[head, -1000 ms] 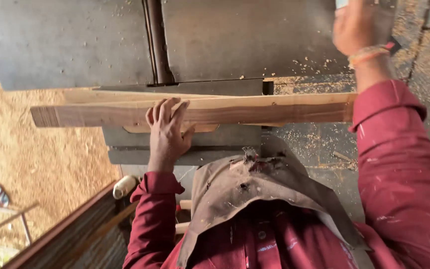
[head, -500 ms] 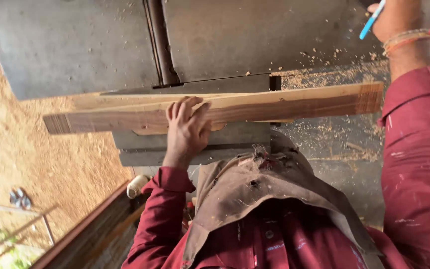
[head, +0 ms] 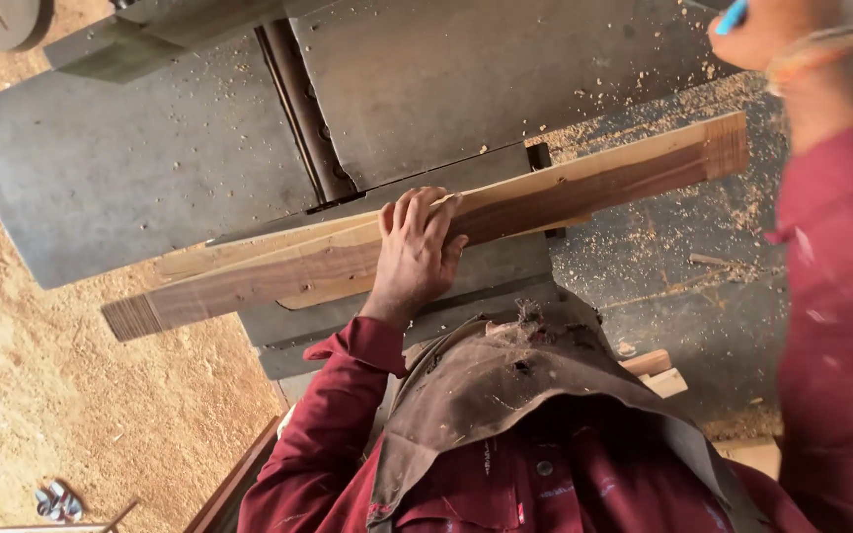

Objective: Use a square and marker to measure and mark lines on wooden boards for cutting.

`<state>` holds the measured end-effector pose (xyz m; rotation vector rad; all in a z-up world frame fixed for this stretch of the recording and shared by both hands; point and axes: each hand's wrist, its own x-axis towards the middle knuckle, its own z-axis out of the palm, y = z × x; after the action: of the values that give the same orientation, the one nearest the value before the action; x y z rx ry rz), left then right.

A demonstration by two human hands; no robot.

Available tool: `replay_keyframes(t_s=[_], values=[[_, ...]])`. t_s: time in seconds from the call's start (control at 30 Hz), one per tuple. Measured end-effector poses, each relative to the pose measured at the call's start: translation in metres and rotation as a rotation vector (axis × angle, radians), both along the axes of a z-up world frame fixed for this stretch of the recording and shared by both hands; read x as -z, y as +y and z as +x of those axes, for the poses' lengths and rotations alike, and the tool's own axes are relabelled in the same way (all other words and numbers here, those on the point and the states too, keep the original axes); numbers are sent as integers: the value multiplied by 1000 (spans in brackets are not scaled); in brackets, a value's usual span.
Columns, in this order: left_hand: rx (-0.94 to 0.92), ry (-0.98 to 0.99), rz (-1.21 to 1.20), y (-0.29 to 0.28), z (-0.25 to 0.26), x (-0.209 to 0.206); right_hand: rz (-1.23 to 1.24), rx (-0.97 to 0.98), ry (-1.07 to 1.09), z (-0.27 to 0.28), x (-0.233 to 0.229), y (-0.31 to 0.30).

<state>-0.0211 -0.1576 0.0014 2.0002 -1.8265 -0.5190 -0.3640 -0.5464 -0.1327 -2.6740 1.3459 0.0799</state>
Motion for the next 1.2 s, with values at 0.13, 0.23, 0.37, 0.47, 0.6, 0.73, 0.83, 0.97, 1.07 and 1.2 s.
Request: replay_keyframes(t_s=[0.13,0.23,0.37,0.47,0.6,0.73,0.83,0.97,1.07,1.2], values=[[-61,79,-46,-1,1,4,712,499,-518,-20,-161,96],[-101,206,-204,-16,-1,-7,1441,1031,-1310,-36,-143,201],[-51,365,-460,-44,11,-31,1414,685,-1027,21,-195,295],[38,438,-389,-42,27,-19,1201,431,-929,43,-188,320],[51,388,2,-71,33,-22,1061,589,-758,55,-167,325],[146,310,220,-91,24,-1,901,511,-618,65,-142,334],[172,199,253,-95,16,-1,638,452,-608,77,-141,343],[171,157,306,-97,9,6,267,389,-567,91,-127,315],[159,129,290,-94,-3,10,88,319,-536,94,-120,295],[140,32,202,-91,-15,16,46,254,-470,100,-119,285]])
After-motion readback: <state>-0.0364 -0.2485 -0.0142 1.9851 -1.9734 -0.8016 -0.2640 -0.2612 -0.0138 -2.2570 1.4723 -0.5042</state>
